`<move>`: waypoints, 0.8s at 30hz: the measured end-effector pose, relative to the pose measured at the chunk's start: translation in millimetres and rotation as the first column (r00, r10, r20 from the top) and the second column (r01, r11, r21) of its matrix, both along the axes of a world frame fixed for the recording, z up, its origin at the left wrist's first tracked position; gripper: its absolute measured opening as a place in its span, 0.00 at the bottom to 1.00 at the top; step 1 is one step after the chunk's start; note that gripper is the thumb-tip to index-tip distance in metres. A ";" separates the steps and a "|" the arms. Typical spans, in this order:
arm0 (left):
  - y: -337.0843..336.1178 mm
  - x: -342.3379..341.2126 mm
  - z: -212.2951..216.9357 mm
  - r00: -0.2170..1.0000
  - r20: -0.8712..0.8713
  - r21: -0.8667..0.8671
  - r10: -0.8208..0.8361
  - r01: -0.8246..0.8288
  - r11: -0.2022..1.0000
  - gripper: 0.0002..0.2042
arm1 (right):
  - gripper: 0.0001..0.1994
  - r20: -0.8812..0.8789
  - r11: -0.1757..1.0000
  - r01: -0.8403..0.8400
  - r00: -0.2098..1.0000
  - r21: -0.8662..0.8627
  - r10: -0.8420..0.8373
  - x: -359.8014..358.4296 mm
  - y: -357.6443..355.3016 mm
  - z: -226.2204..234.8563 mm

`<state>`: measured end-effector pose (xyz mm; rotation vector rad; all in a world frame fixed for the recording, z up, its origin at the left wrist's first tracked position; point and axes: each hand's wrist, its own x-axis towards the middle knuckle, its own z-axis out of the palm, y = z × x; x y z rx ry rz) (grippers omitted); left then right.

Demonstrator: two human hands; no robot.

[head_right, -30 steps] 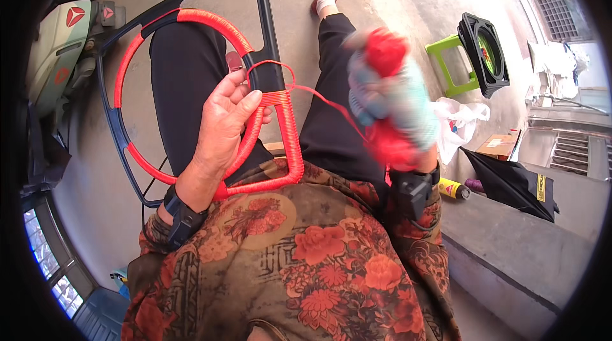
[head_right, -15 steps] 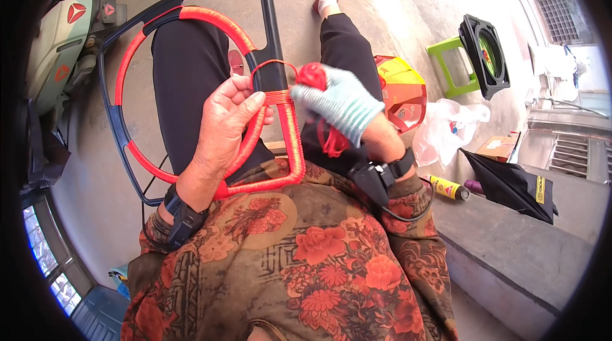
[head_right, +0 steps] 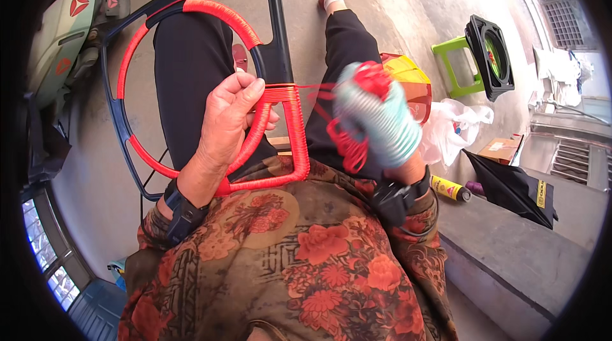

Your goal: The person is weaving red cord around a black circular frame, likely a furniture component or decoration.

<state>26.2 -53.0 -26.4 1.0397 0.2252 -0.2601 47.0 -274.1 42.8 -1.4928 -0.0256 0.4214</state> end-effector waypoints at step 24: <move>-4.3 5.7 0.9 0.990 -0.122 0.003 -0.070 0.071 0.998 0.10 | 0.23 0.273 0.759 -0.335 0.790 -0.558 0.549 34.8 27.7 -79.6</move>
